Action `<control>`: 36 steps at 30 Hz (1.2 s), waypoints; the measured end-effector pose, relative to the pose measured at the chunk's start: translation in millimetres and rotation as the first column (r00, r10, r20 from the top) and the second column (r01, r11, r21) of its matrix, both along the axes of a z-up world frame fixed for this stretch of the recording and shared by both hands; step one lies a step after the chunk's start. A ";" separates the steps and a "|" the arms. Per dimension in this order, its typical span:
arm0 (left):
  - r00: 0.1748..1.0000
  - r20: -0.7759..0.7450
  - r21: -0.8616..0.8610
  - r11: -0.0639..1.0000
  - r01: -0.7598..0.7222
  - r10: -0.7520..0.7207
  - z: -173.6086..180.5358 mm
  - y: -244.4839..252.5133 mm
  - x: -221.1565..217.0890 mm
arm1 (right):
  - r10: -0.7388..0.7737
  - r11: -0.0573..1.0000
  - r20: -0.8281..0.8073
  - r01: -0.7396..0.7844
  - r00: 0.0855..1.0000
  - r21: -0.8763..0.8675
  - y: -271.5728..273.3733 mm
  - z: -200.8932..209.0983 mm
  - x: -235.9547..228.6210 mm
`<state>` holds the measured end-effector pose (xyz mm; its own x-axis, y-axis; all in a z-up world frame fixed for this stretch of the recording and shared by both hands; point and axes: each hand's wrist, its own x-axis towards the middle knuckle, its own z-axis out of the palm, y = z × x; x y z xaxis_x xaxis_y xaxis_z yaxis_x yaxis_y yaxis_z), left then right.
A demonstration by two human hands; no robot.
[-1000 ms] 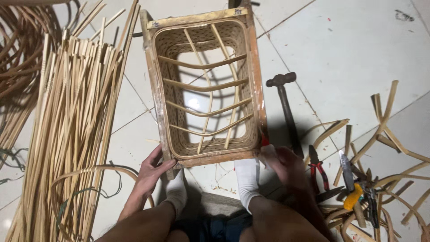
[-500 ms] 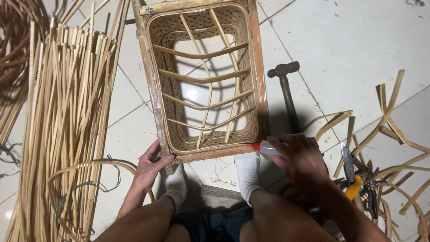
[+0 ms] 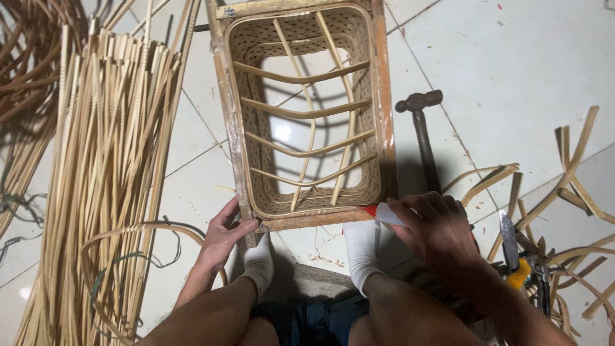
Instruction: The person assembles a rectangular woven basket by inserting bamboo strips into a wooden frame, applying glue to the joints, and tapping the strips into place with a hammer. The person works on the floor surrounded by bamboo materials and tools.
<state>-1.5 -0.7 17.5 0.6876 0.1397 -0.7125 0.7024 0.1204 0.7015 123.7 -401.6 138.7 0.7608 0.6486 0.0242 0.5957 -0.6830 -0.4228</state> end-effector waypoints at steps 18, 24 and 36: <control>1.000 -0.006 -0.052 0.999 -0.007 0.006 -3.6 2.8 -0.6 | 0.062 0.997 -0.012 -0.062 0.998 0.036 34.4 -11.9 -0.1; 0.999 -0.038 0.003 0.999 0.035 -0.035 -7.2 4.7 -2.2 | -0.338 0.922 -0.402 0.385 0.851 0.040 21.0 -7.4 5.5; 0.996 -0.063 -0.088 0.994 -0.061 0.055 -22.2 7.4 -8.3 | -0.383 0.514 -0.837 0.843 0.390 0.158 28.2 -78.0 63.9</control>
<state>-9.8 6.8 -4.7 0.6354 0.1116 -0.7640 0.7333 0.2228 0.6424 187.6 -373.5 60.6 0.8527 0.0237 -0.5219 -0.4996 -0.2549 -0.8279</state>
